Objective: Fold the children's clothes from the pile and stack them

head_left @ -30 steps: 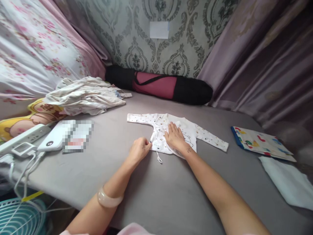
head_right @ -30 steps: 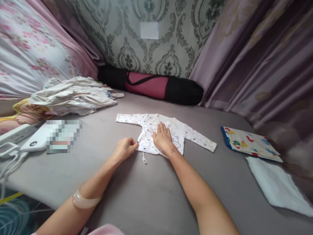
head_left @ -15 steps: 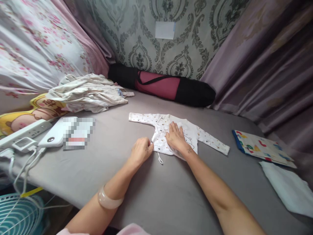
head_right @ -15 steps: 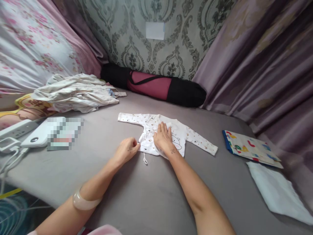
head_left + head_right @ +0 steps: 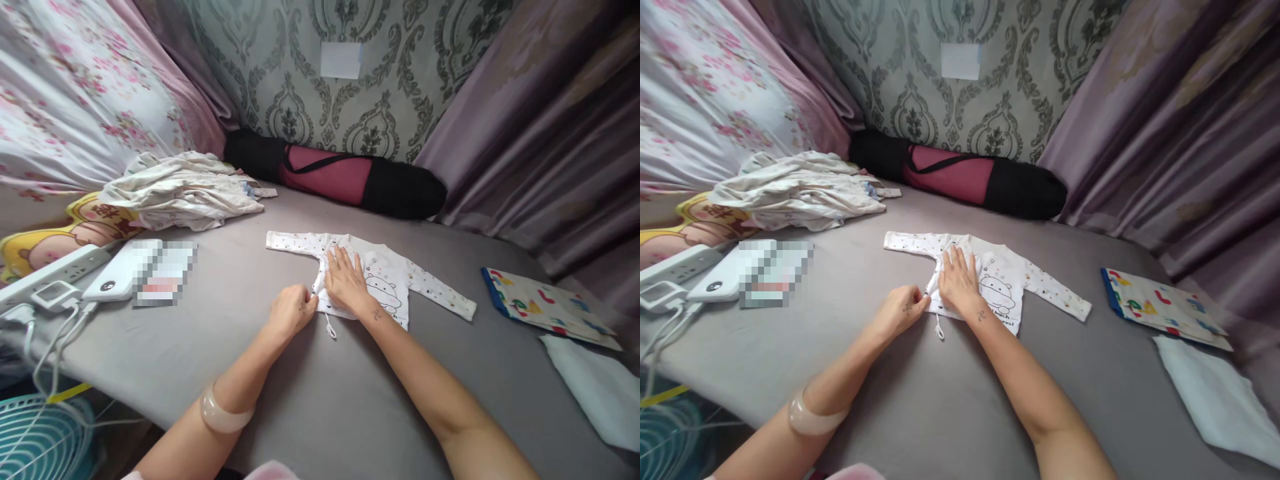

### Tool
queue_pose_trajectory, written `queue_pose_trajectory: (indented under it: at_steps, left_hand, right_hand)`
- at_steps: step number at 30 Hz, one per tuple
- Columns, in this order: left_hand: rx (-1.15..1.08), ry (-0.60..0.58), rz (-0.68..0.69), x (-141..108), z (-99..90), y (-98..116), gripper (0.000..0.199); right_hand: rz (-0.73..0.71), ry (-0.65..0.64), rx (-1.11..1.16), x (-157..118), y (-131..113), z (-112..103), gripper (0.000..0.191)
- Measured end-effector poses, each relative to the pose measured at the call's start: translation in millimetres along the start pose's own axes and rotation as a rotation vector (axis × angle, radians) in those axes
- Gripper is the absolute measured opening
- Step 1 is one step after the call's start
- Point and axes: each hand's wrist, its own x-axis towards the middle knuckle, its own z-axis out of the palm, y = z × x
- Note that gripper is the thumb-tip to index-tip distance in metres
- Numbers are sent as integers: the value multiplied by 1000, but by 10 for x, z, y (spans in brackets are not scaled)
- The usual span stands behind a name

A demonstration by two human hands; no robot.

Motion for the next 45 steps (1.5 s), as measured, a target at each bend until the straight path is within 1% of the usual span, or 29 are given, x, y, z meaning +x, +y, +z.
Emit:
queue_pose_trajectory:
  at_steps: [2,4,5,7,8,10,12,14,16,18,21,24,26,29,32,34,37,39,41,43,45]
  left_hand:
    - [9,-2,0,-1,-7,-1,23]
    - [12,-2,-4,-5,-21,3,23]
    - [12,-4,-9,-7,-29,7,23]
    - [5,-11,-16,-13,-43,13,23]
    - [-3,-14,-15,-15,-48,14,24]
    - [-20,-15,-12,-16,-48,14,27]
    - [-37,-9,-12,-13,-41,11,32]
    - [-42,-4,-22,-7,-33,11,35]
    - [-44,-1,-25,-1,-31,17,37]
    - [-46,3,-31,5,-32,26,36]
    - [-55,38,-38,14,-20,34,33]
    - [-69,110,1,37,11,20,29]
    - [-74,158,27,78,22,-7,25]
    - [-67,218,37,207,-18,-76,20]
    - [-17,295,37,414,-131,-182,19]
    - [31,330,61,572,-216,-269,21]
    - [115,326,87,782,-310,-411,29]
    - [173,280,45,882,-345,-502,31]
    - [211,241,-34,955,-371,-582,34]
    - [227,264,-129,1021,-400,-646,38]
    - [222,320,-220,1098,-438,-693,43]
  right_hand:
    - [-34,-19,39,20,-30,28,62]
    - [-18,-76,79,36,-30,52,65]
    - [-12,-104,98,41,-16,54,65]
    - [-43,-140,151,42,34,32,65]
    - [-63,-137,179,39,68,13,65]
    - [-63,-68,208,35,146,-19,64]
    - [29,16,184,41,226,-17,65]
    - [132,14,144,57,295,18,68]
    - [171,-35,127,76,345,54,70]
    - [162,-68,133,87,375,53,71]
    - [155,-118,183,102,391,-27,70]
    - [133,-71,188,168,372,-106,67]
    - [86,-33,166,263,335,-114,65]
    - [12,-57,154,459,248,-72,63]
    - [-21,-89,158,642,153,-10,64]
    - [-14,-105,169,716,109,32,64]
    - [6,-102,181,746,93,88,64]
    - [-4,-82,184,733,104,113,64]
    - [-9,-51,187,718,115,128,64]
    - [14,-23,193,714,114,133,66]
    - [59,-22,197,725,98,133,70]
